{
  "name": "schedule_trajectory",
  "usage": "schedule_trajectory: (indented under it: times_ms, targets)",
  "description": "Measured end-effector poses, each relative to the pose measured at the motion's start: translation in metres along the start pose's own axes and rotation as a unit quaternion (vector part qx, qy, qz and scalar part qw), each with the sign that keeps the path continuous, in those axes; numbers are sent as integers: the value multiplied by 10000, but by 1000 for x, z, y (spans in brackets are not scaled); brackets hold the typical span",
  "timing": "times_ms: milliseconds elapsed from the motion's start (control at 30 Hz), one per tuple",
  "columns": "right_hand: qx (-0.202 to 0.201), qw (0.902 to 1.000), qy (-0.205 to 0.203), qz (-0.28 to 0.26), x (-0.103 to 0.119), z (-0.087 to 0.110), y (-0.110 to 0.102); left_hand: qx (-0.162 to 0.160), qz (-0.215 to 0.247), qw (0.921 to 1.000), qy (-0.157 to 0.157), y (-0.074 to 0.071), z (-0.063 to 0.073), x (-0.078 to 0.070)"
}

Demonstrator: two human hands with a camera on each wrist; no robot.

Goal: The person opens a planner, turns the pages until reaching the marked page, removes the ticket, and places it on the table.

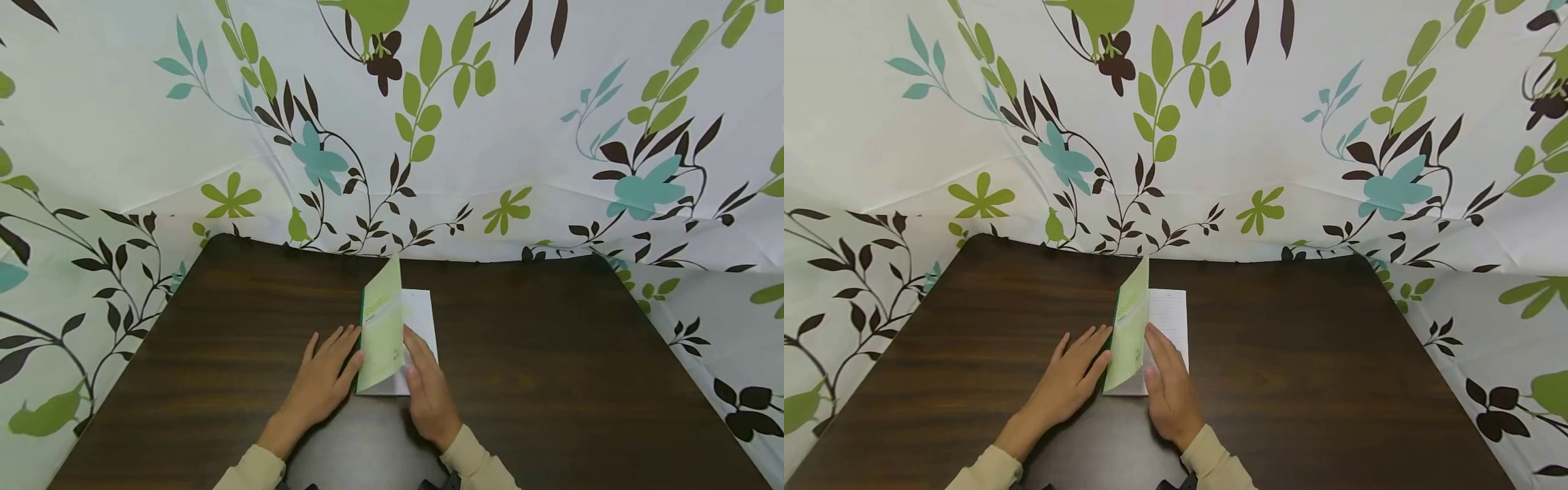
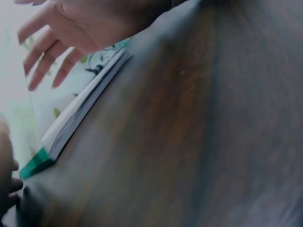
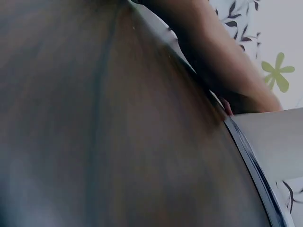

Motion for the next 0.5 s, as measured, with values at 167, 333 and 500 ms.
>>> schedule_trajectory:
  times_ms: [167,333,500]
  targets:
    - [462,9980,-220,381,7,-2,17,-530,1160,9916,-188,-27,2,16]
    - [1176,9915,24,558,9,0,28,-1080,2090,9700,-617,-58,-1,39]
    - [1981,9769,254,761,9,3,40,-2427,2203,9387,-1070,-104,8,40]
Point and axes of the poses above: each hand's wrist, its own z-axis away from the middle knuckle, its own y-axis out of the palm, x = y × z, the point moved 4 cm from there along -z, towards the middle knuckle, and after that the axes turned 4 degrees about x, right-handed, at the moved point
